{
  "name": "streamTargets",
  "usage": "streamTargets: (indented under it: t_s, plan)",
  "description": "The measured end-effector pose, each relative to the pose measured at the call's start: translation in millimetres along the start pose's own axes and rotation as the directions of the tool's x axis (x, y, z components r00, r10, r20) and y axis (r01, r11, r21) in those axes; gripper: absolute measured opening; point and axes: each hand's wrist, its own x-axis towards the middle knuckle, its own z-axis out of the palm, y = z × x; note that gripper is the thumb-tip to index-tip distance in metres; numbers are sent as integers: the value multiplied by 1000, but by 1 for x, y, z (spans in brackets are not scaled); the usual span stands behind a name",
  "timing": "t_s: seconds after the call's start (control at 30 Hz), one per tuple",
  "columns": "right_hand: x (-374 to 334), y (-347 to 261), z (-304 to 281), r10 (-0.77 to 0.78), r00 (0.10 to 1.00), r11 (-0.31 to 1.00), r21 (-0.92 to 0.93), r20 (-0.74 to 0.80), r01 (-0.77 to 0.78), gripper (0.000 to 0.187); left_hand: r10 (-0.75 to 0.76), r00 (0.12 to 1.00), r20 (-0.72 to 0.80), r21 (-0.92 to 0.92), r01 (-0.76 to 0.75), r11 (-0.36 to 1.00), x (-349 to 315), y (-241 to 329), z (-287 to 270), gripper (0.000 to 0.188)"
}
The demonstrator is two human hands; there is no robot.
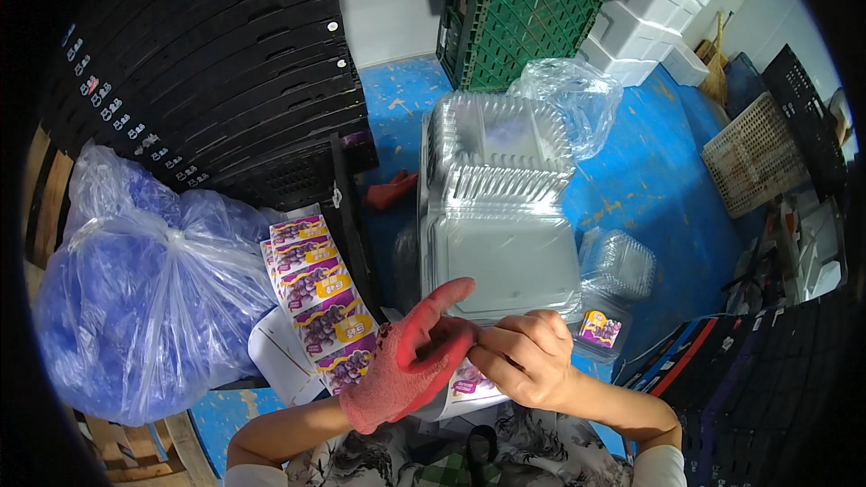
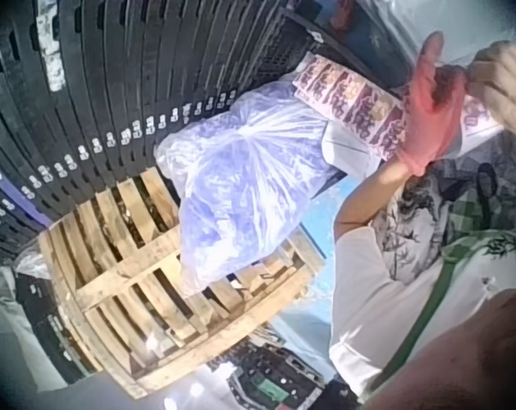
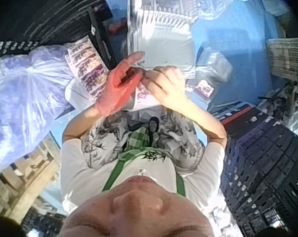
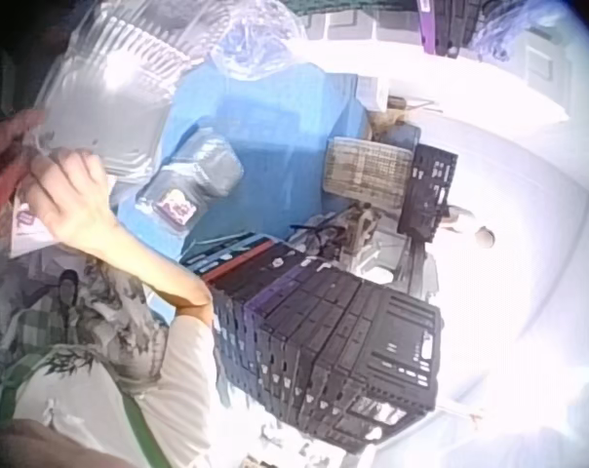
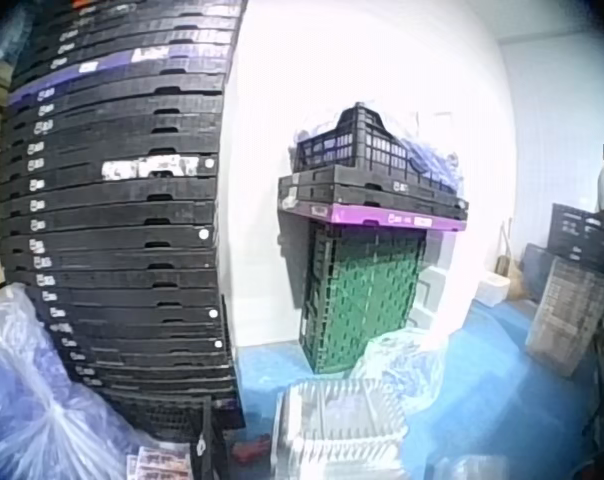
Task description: The person sits on the floor and repeatedly applies small printed labels to clear plastic food containers. They peel each label from a sheet, place it on a container, smooth it down, and set the labeled container aside. The process is repeated for multiple containers.
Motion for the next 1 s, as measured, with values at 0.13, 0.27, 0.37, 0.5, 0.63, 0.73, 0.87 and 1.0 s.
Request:
streamTargets:
  t_s: [0.13,0.27,0.37,0.5,0.63,0.73,0.87,1.0]
  plan:
    - [1,1,-9,23,990,983,184,-142,4,20,69,992,-105,124,-56,991,4,9,-11,53]
    - [9,15,-44,632,707,656,705,-318,-269,5,316,847,-427,210,-247,946,29,26,-64,46]
    - [-7,54,-67,857,423,429,863,-295,-267,13,369,698,-614,353,-176,919,37,35,-110,45]
    - [-35,66,-63,982,178,142,887,-69,-440,22,265,800,-539,48,-285,957,4,23,-104,45]
    - [-53,64,-37,959,168,-123,872,226,-473,10,-80,946,314,128,42,991,-19,15,-47,32]
    - [-50,59,-26,935,138,-212,828,326,-518,5,-326,710,624,506,-49,861,-19,-40,-6,38]
    - [-46,58,-16,917,171,-186,766,360,-615,8,-21,705,709,525,-507,683,-39,-72,10,40]
    - [-49,57,-6,927,186,-154,785,324,-601,9,82,786,613,578,-517,631,-7,-30,19,43]
